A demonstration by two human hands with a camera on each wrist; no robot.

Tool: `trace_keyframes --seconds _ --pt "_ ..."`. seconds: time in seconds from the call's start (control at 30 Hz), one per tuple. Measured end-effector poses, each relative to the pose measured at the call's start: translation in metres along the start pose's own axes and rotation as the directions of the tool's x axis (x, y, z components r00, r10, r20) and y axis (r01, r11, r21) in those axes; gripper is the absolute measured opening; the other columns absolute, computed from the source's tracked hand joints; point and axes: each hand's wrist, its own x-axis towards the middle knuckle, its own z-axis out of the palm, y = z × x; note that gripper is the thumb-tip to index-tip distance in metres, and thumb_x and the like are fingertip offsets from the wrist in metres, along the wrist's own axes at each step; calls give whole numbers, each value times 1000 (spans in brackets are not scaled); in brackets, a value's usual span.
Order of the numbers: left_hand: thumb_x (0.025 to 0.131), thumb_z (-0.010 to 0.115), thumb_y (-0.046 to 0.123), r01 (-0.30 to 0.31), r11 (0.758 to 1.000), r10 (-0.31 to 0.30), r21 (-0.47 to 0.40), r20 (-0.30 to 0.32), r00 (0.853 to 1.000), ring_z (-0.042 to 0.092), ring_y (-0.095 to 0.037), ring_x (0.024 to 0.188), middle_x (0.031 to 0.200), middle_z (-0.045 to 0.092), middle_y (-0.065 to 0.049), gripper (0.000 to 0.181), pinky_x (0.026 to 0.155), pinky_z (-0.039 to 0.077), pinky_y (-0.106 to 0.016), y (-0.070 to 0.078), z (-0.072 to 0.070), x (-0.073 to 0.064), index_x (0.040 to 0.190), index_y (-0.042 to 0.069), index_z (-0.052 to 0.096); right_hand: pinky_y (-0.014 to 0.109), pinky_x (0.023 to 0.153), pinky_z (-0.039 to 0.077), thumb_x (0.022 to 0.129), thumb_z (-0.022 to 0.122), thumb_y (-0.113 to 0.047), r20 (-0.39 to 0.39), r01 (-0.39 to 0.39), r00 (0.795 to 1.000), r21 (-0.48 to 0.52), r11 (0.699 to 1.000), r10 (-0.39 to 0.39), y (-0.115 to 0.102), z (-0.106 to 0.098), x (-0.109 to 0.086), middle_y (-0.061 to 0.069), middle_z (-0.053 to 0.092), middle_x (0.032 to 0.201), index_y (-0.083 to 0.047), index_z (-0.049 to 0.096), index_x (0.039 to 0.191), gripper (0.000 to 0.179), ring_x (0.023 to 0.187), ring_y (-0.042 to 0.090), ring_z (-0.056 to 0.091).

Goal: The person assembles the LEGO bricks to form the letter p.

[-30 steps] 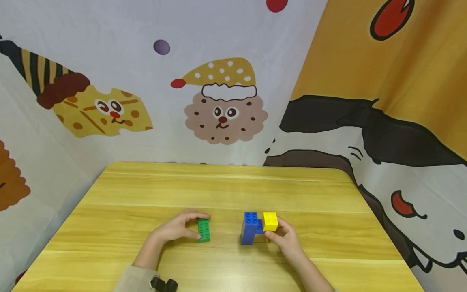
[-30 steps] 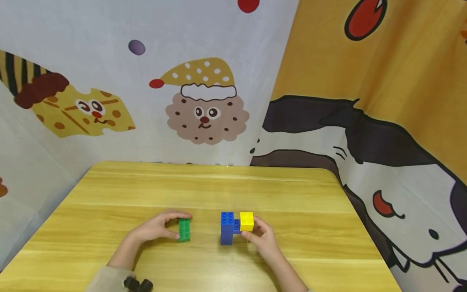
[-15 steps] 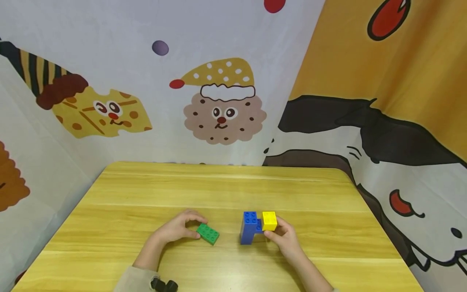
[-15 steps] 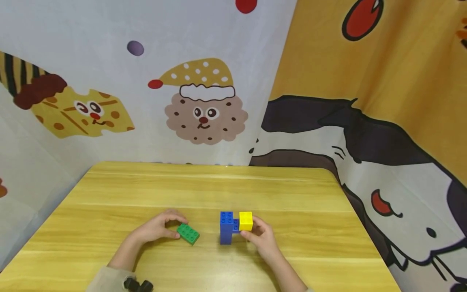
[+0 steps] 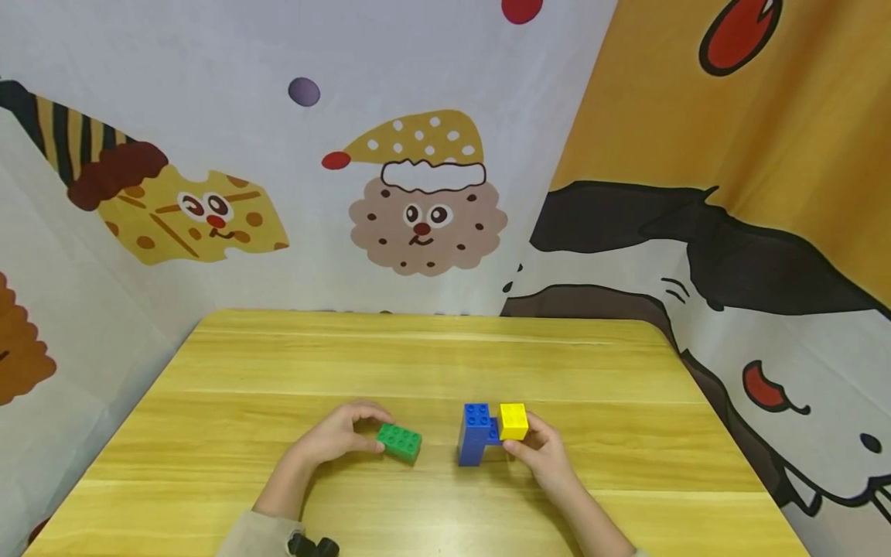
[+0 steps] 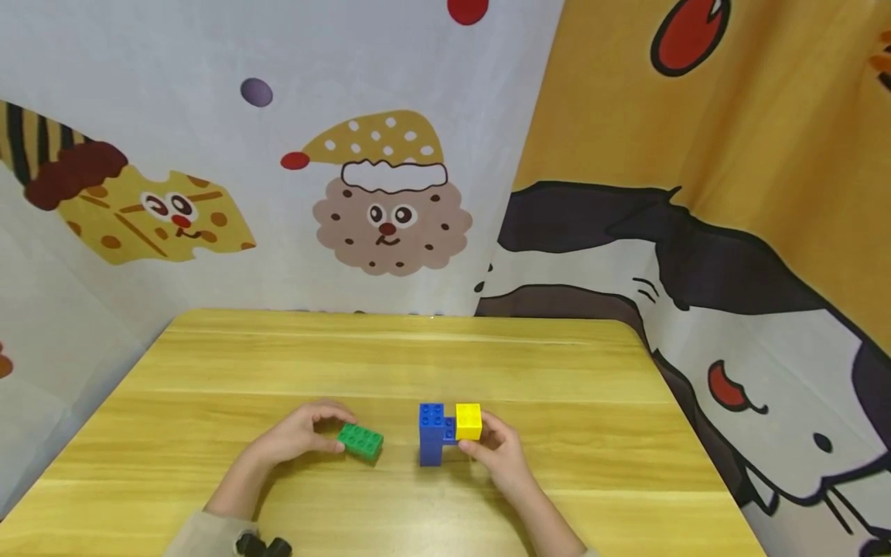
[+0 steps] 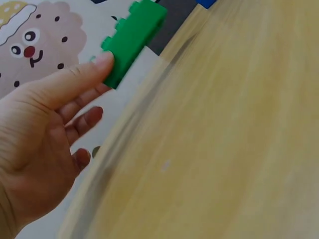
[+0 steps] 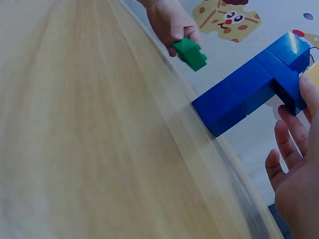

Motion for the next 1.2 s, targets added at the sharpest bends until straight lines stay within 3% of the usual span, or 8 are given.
trace_keyframes --seconds 0.17,0.33,0.63,0.9,1.03,1.2 --pt "78 78 11 -66 998 65 -16 -28 997 48 -33 105 116 60 -8 37 87 41 -50 10 1 0 113 8 67 28 81 51 88 64 3 5 10 1000 -4 1000 -10 -1 0 0 1 66 107 9 55 120 34 93 17 61" --pt "79 78 13 -87 996 86 -4 -57 995 48 -32 101 113 59 -3 38 85 40 -48 22 3 1 115 7 66 28 81 51 88 62 6 15 24 1000 3 1000 -24 -1 0 -1 1 66 109 3 58 121 33 95 15 61" --pt "81 76 15 -168 985 170 27 -118 978 48 -31 105 118 57 0 39 96 26 -67 46 8 0 118 19 64 28 81 51 88 62 6 13 10 1000 9 1000 -11 0 0 0 2 66 108 9 55 121 34 94 15 62" --pt "81 76 13 -212 977 215 39 -173 961 49 -22 105 118 58 5 39 95 32 -63 60 14 1 118 18 64 28 81 51 88 62 6 12 9 1000 5 1000 -9 0 1 0 2 67 108 13 52 121 36 95 14 62" --pt "80 77 14 -225 972 235 68 -221 947 51 -22 107 118 58 5 39 94 36 -57 69 18 1 117 14 65 28 81 51 88 62 7 10 13 1000 15 1000 -13 -1 1 0 2 67 108 8 56 121 34 95 14 62" --pt "80 78 14 -241 965 261 104 -271 927 51 -19 108 117 59 6 39 93 41 -46 81 25 3 116 20 66 28 82 51 88 61 7 17 26 1000 16 1000 -26 -1 1 -1 2 67 109 1 58 122 34 96 15 62"
